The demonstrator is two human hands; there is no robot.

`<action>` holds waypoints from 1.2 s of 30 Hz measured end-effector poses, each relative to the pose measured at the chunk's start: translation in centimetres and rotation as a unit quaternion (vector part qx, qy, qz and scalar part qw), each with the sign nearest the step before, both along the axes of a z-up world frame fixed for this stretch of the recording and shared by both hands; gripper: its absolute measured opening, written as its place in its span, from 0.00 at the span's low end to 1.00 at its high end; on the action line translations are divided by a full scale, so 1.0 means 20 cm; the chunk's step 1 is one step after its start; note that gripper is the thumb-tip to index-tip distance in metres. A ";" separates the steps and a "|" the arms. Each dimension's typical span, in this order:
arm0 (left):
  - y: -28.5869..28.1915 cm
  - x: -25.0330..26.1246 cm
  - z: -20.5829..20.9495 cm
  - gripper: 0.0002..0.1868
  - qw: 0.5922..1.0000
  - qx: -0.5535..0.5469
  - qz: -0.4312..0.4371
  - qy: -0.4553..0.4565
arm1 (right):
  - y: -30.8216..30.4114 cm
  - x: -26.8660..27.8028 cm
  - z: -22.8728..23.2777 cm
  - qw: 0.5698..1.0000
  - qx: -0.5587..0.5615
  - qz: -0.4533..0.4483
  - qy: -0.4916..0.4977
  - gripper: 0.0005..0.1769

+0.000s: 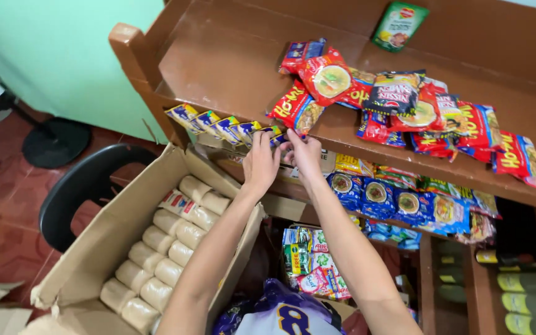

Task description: Organizing and stocking various packaged food items onto store shelves from cardboard boxes.

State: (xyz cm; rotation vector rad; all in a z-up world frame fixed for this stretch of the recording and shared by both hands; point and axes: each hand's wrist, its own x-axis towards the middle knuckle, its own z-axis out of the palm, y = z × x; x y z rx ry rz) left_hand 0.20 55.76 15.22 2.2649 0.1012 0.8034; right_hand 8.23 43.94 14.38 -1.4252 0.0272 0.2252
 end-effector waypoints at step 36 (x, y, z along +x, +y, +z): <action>0.09 0.19 -0.08 0.07 0.980 -0.104 -0.171 0.013 | 0.08 -0.18 0.17 0.817 -0.481 -0.110 -0.299 0.18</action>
